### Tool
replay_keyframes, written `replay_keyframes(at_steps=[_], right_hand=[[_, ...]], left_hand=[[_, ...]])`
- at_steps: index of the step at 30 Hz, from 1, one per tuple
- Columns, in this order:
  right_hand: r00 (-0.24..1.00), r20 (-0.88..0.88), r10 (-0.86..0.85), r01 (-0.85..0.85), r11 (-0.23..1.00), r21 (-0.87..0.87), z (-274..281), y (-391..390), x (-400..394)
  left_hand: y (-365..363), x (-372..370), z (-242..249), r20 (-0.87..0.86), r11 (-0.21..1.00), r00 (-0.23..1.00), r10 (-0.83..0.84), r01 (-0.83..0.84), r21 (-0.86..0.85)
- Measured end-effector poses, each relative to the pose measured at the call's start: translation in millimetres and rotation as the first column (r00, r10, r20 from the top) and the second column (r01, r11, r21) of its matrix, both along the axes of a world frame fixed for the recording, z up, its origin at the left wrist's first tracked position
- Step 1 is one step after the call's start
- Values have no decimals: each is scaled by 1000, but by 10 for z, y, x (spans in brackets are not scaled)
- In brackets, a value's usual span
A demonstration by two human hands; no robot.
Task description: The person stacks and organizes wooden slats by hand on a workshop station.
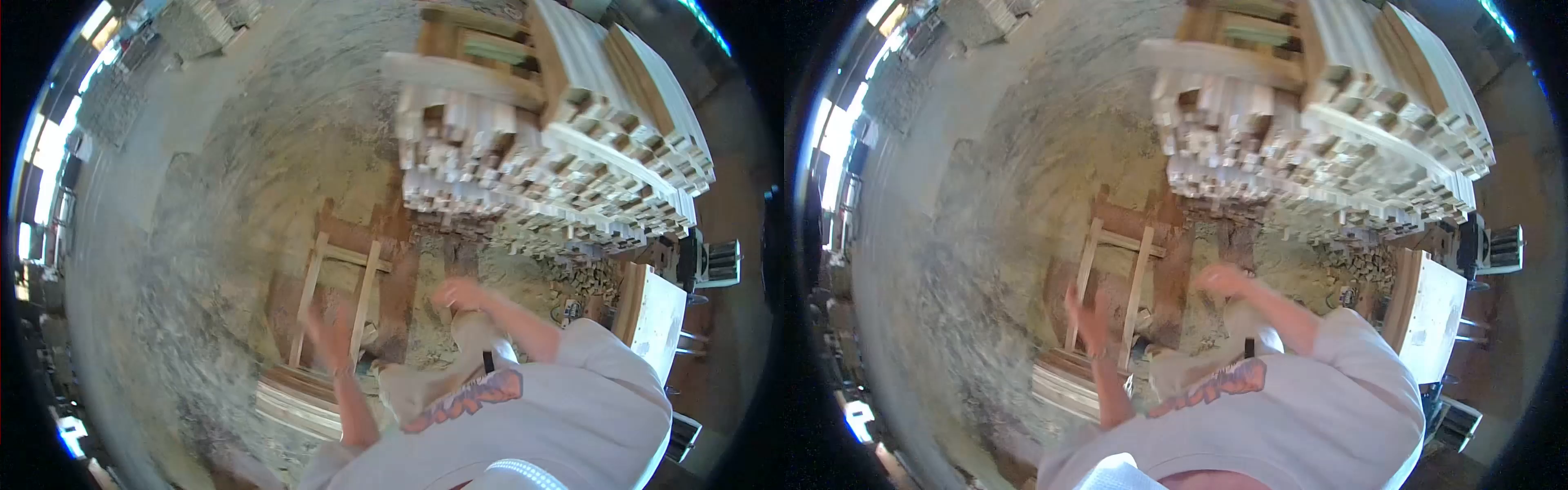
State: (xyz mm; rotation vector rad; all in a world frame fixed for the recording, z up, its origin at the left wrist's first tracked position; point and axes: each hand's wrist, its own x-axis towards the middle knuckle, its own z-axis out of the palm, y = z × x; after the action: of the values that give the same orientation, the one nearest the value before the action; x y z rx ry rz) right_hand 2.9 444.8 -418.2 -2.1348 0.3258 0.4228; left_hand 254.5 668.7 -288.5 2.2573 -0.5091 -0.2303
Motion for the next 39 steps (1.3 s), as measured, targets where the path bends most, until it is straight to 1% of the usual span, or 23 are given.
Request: replay_keyframes(at_steps=[1, 2, 3, 4, 5, 7, 9, 11, 13, 15, 18, 21, 23, 24, 25, 27, 29, 31, 32, 33, 35, 37, 39], right_hand=[[989, 146, 30, 21, 942, -335, -251, -544, -568], [941, -93, -326, 292, 918, -267, 750, -962, -938], [527, 116, -842, 777, 533, 334, -102, -1333, -1629], [324, 92, -942, 841, 331, 427, 121, -1511, -1872], [113, 54, -992, 853, 125, 506, 500, -1690, -2095], [54, 90, -994, 889, 89, 450, 1636, -1612, -2027], [-14, 123, -992, 917, 37, 398, 1944, -1520, -1762], [-53, 66, -996, 833, -7, 553, 1940, -1458, -1646], [-12, 48, -999, 835, 17, 549, 1989, -1298, -1392], [79, 32, -996, 753, 81, 653, 1834, -1139, -1308], [142, -54, -988, 724, 67, 687, 2045, -1000, -1411], [180, -115, -977, 670, 35, 742, 2083, -1079, -1583], [243, -74, -967, 633, 101, 768, 2231, -1328, -1535], [299, -23, -954, 600, 169, 782, 2275, -1475, -1508], [327, -22, -945, 598, 189, 779, 2281, -1609, -1475], [377, 23, -926, 425, 195, 884, 2306, -1937, -1446], [398, 0, -917, 316, 137, 939, 2259, -2255, -1407], [427, -60, -902, 235, 47, 971, 2216, -2196, -1473], [456, 10, -890, 320, 174, 931, 2237, -2246, -1459], [482, 75, -873, 396, 294, 870, 2269, -2293, -1455], [513, 15, -858, 349, 224, 910, 2234, -2234, -1503], [545, -91, -834, 347, 125, 929, 2151, -2183, -1475], [525, -45, -850, 370, 180, 912, 2069, -2076, -1471]], left_hand=[[-621, -140, 176, 214, 975, 959, -186, 208, -85], [-1412, -441, 737, 288, 896, 903, -318, 385, -221], [-2058, -708, 1063, 437, 755, 806, -399, 559, -342], [-2609, -1004, 1505, 541, 646, 708, -454, 679, -348], [-3150, -1251, 1807, 673, 487, 576, -463, 800, -350], [-4138, -1760, 2060, 703, 379, 467, -537, 878, -294], [-4786, -2233, 2121, 777, 499, 343, -528, 866, -42], [-5046, -2573, 2173, 782, 513, 229, -579, 848, 132], [-5345, -2663, 2004, 771, 525, 136, -622, 803, 282], [-5537, -2536, 1926, 731, 417, 87, -677, 864, 283], [-5626, -2223, 1860, 754, 414, 82, -651, 871, 263], [-5725, -2147, 2204, 625, 350, 73, -777, 876, 333], [-5740, -2272, 2416, 524, 729, 516, -677, 567, 383], [-6116, -2166, 2249, 319, 635, 564, -761, 548, 544], [-6100, -2109, 2256, 319, 652, 587, -744, 532, 540], [-6102, -2047, 2308, 80, 626, 647, -758, 688, 367], [-6136, -2011, 2232, 199, 647, 632, -749, 635, 423], [-6038, -2106, 2275, -7, 602, 647, -763, 714, 357], [-5978, -2124, 2374, -224, 571, 651, -726, 751, 332], [-5863, -2251, 2487, -212, 574, 655, -725, 746, 338], [-5641, -2513, 2518, 179, 555, 548, -817, 664, 500], [-5765, -2705, 2493, 181, 547, 554, -813, 619, 563], [-5969, -2815, 2504, 156, 569, 591, -792, 620, 541]])
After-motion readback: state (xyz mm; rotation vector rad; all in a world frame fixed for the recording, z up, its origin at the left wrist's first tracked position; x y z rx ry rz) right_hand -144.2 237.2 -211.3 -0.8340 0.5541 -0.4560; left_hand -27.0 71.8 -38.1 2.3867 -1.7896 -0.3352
